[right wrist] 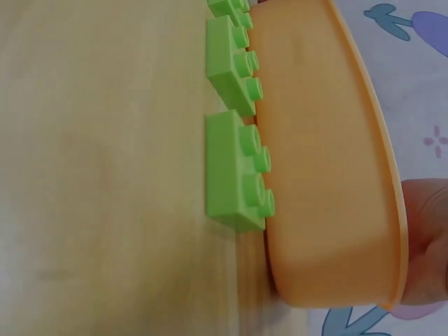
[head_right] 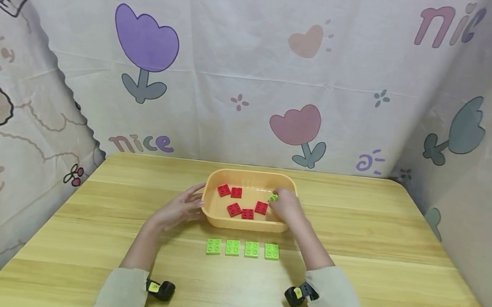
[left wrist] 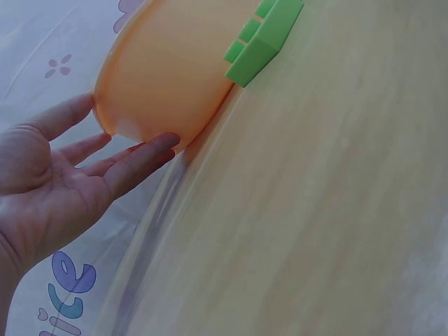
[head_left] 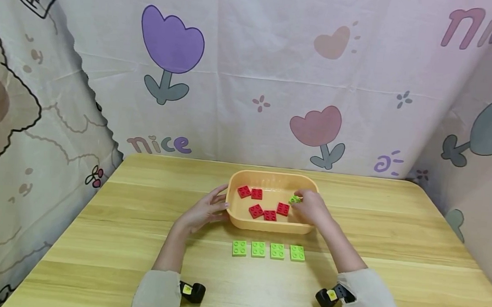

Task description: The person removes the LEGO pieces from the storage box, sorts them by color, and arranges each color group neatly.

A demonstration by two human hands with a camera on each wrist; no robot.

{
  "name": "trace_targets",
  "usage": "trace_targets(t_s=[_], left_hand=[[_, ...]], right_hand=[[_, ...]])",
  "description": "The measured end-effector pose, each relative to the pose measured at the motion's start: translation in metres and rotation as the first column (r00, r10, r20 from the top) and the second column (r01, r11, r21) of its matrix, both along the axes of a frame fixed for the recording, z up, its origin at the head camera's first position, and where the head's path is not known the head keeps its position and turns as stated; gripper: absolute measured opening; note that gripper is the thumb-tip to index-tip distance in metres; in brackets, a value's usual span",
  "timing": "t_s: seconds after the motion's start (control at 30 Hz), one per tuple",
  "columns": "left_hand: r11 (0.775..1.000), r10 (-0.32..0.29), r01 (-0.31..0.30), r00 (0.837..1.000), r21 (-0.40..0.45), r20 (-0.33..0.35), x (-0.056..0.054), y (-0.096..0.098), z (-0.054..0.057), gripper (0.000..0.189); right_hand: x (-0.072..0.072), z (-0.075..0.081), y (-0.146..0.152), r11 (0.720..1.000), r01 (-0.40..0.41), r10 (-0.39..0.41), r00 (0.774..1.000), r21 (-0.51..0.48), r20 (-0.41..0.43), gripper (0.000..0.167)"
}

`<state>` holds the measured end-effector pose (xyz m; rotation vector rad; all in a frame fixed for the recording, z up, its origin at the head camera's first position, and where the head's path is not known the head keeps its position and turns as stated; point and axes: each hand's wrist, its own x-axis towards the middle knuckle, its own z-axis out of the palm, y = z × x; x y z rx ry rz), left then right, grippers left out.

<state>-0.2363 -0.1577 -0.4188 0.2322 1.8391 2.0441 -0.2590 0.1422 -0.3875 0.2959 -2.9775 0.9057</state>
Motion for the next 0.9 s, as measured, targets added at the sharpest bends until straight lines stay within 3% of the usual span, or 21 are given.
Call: trace_targets(t_s=[0.17,0.33,0.53,0.63,0.9], left_hand=[[1.000,-0.004,0.004,1.000,0.011,0.006,0.000,0.000,0.000,0.063],[1.000,-0.012,0.012,1.000,0.020,0.002,0.000,-0.001,0.000,0.064],[1.000,-0.003,0.003,1.000,0.017,0.007,0.000,-0.001,-0.001,0.064],[1.000,-0.004,0.004,1.000,0.020,0.007,0.000,-0.001,-0.002,0.064],[1.000,-0.002,0.002,1.000,0.002,0.004,0.000,-0.001,-0.001,0.063]], right_hand=[[-0.005,0.000,-0.006,1.000,-0.002,0.002,0.997,-0.005,0.079,0.033],[-0.010,-0.004,-0.012,0.993,-0.013,0.029,0.990,-0.115,0.138,0.029],[-0.021,-0.009,-0.014,0.967,0.020,0.002,0.996,-0.253,0.087,0.026],[-0.026,-0.014,-0.012,0.975,0.039,-0.023,0.997,-0.220,0.074,0.026],[-0.034,-0.018,-0.010,0.983,0.094,-0.066,0.982,-0.156,0.177,0.030]])
